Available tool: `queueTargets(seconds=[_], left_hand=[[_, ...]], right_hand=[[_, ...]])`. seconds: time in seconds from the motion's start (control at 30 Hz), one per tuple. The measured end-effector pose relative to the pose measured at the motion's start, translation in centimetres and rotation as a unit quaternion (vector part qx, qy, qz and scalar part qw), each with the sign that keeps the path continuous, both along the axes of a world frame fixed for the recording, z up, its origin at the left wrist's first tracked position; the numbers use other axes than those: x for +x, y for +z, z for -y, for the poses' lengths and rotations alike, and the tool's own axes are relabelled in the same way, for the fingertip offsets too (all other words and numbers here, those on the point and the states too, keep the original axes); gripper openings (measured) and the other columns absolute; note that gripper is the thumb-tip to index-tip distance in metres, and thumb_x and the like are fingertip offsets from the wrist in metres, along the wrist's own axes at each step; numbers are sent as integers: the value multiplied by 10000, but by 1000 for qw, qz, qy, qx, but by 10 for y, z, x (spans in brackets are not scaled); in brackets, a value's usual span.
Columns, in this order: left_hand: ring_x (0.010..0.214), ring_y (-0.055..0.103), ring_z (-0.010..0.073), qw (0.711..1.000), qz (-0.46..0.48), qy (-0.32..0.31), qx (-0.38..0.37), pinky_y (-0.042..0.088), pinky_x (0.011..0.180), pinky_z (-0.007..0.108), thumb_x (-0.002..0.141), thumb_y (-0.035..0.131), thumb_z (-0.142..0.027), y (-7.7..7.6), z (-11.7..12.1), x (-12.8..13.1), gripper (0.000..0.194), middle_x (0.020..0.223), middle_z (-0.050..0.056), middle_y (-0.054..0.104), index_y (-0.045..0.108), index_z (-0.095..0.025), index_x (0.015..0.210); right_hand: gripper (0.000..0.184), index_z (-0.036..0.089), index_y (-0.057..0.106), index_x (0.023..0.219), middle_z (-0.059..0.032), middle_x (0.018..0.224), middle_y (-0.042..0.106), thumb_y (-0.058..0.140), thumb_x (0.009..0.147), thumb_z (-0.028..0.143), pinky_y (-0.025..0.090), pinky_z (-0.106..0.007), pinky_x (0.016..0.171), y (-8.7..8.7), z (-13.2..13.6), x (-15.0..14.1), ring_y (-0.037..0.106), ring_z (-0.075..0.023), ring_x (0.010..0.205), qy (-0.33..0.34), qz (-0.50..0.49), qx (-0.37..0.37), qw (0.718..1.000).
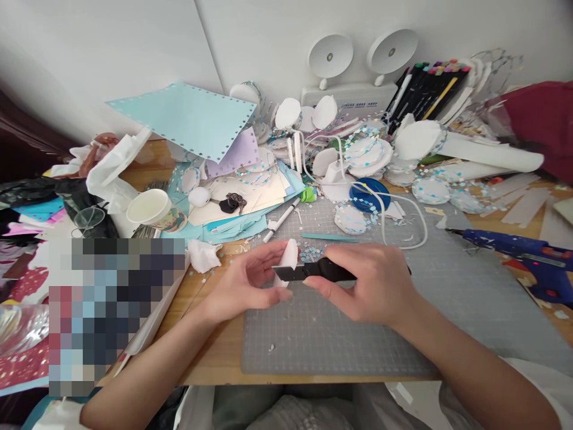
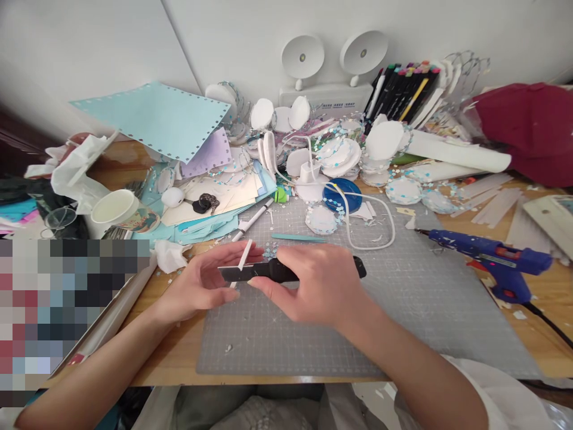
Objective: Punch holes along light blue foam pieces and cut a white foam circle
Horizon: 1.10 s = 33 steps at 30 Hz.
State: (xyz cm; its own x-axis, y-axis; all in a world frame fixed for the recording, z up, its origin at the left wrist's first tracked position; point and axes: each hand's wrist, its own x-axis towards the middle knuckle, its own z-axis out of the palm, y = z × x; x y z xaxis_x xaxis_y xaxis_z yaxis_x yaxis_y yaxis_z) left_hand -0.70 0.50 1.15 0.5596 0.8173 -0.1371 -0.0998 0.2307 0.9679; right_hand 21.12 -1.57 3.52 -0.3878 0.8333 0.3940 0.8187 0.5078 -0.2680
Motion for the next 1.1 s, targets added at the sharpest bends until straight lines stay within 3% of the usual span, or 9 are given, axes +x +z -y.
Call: queueTargets(seconds=[0.3, 0.43, 0.73, 0.83, 1.0, 1.1], left_hand=[[1164, 565, 307, 992, -65, 69, 88, 458, 982, 447, 591, 771, -97, -4, 4, 8, 685, 1235, 145, 620, 537, -152, 1232], [1144, 580, 290, 990, -68, 63, 105, 473, 966, 427, 601, 741, -73, -3, 6, 9, 665, 1216, 134, 631, 525, -155, 1225], [1252, 475, 340, 1000, -6, -6, 1, 376, 1033, 505, 614, 782, -161, -2, 1, 0, 650, 1359, 137, 524, 560, -209, 1223], [1238, 493, 317, 999, 25, -19, -25, 343, 1062, 499, 637, 780, -171, -3, 0, -2, 624, 1329, 110, 558, 573, -228, 1223], [1184, 539, 324, 974, 167, -119, -97, 387, 1036, 474, 646, 776, -282, 4, 4, -6, 643, 1273, 151, 592, 568, -167, 1243], [1140, 569, 317, 951, 201, -149, -182, 430, 995, 423, 690, 703, -363, 11, 4, -7, 665, 1251, 196, 594, 535, -81, 1268]], right_hand=[[449, 174, 484, 603, 6, 513, 532, 475, 849, 549, 207, -266, 505, -7, 3, -7, 459, -121, 466, 13, 22, 13, 1000], [454, 175, 481, 604, 10, 511, 530, 478, 843, 561, 208, -263, 504, -6, 4, -5, 456, -119, 466, 18, 16, 8, 1000], [462, 182, 453, 580, 24, 485, 476, 495, 827, 570, 189, -245, 480, -2, -3, 2, 409, -103, 447, -8, 0, 9, 1000], [470, 186, 457, 588, 18, 504, 496, 468, 835, 586, 193, -243, 486, -2, -6, 5, 419, -109, 464, -15, 2, -20, 1000], [544, 200, 404, 563, 21, 451, 408, 373, 838, 669, 181, -254, 486, -1, -22, 22, 340, -119, 457, -198, -14, -93, 976], [547, 200, 336, 551, 31, 467, 366, 355, 850, 658, 213, -256, 494, 1, -26, 24, 319, -118, 481, -199, -83, -150, 965]])
